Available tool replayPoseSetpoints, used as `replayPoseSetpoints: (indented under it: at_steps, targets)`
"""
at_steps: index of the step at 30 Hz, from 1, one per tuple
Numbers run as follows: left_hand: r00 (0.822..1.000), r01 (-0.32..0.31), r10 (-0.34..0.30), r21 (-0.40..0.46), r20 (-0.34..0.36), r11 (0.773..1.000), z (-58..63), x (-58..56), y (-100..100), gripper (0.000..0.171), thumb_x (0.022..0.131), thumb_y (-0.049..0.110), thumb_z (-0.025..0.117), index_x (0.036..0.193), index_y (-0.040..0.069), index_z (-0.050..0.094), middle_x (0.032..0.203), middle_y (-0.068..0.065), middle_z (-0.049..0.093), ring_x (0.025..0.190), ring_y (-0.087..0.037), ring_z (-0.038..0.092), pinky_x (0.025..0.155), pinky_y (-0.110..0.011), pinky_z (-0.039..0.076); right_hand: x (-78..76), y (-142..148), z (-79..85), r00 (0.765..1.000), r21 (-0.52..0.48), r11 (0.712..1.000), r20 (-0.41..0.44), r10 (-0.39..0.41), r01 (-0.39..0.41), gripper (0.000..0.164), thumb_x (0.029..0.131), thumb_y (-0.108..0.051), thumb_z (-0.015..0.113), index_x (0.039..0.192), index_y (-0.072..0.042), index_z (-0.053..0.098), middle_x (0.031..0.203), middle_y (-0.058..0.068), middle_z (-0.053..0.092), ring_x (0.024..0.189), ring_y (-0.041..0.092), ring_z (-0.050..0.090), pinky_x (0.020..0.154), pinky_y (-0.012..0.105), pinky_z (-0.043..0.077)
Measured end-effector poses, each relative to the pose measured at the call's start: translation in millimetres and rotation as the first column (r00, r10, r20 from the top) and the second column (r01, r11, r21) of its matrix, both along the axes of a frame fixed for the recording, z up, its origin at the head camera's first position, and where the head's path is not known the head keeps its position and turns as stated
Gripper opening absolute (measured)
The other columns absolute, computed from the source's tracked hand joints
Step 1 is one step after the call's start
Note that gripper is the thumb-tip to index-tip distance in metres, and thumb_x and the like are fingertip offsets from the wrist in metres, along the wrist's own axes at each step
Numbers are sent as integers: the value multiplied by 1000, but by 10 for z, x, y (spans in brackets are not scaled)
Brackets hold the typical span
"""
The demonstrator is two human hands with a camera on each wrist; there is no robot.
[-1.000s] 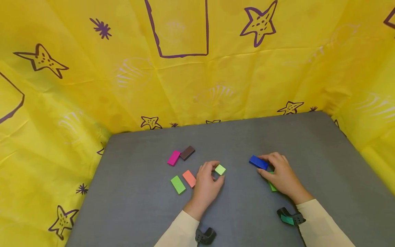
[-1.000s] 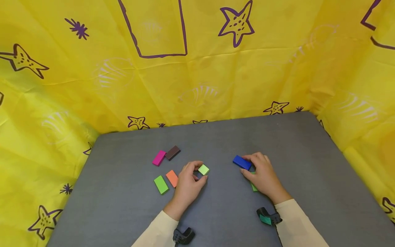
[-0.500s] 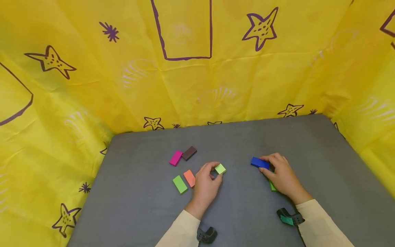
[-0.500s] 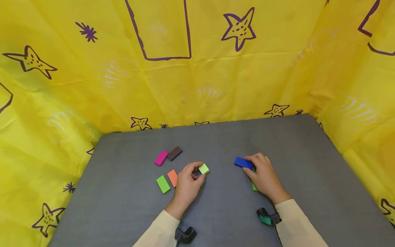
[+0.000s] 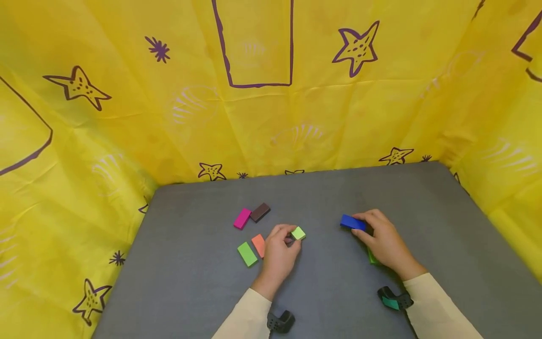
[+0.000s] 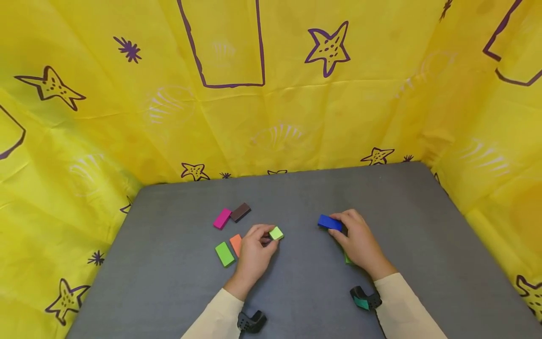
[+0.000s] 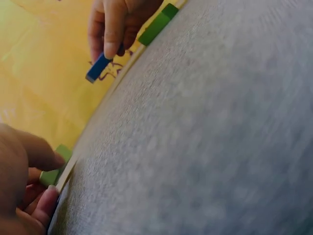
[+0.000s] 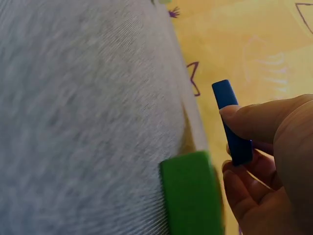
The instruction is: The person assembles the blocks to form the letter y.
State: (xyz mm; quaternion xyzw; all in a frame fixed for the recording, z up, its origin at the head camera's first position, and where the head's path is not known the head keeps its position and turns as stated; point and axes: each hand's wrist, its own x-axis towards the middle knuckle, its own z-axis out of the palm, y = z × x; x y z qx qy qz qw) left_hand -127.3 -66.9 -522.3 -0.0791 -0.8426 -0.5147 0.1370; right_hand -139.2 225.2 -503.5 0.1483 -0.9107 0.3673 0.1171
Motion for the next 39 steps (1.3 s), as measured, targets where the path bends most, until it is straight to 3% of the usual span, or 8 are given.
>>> replayPoseSetpoints:
  at_steps: [9,16,26,33,36,39]
  targets:
    - [998,50,-48,-44,50,998,46,-31,-27,33,88,-6,82,121,0,79,115,-5,71,100,-20,70,88,-33,60,-9,-106,122,999,-26,999,-33,38,-38,32,98,-4,82,129,-2,75,115,6,65,102,26,63,87,40,50]
    - [998,51,-49,-50,34,997,86,-137,-74,34,88,-6,82,121,-1,78,112,-8,71,101,-24,69,86,-35,61,-99,-282,221,997,-43,996,15,76,-76,32,100,-4,81,131,-3,75,114,6,63,101,25,61,87,48,52]
    - [995,48,-46,-15,84,999,74,-246,-22,33,92,-1,84,124,2,79,114,-5,72,102,-22,69,90,-36,59,-259,-614,238,991,-72,989,42,131,-127,31,101,-6,79,131,-2,75,112,6,62,99,25,61,88,49,53]
    - [999,3,5,-170,43,985,3,-267,-63,33,92,5,86,124,5,79,118,-4,71,115,-27,64,114,-55,40,-343,-792,141,985,-75,990,114,131,-123,30,102,-8,79,131,-3,75,114,8,63,98,26,60,87,49,52]
    - [1000,-8,14,-204,27,979,-18,-271,-75,32,91,6,87,122,6,80,116,-4,71,112,-27,63,109,-54,43,-365,-833,54,980,-57,990,141,139,-132,30,101,-7,80,130,-3,75,114,8,64,99,27,61,89,49,53]
    - [1000,-11,15,-230,16,973,-29,-264,-80,32,90,9,89,120,8,81,112,-3,70,106,-26,61,92,-48,45,-380,-846,-33,979,-34,989,139,148,-145,28,100,-5,80,128,-3,76,114,8,65,103,29,63,93,51,52]
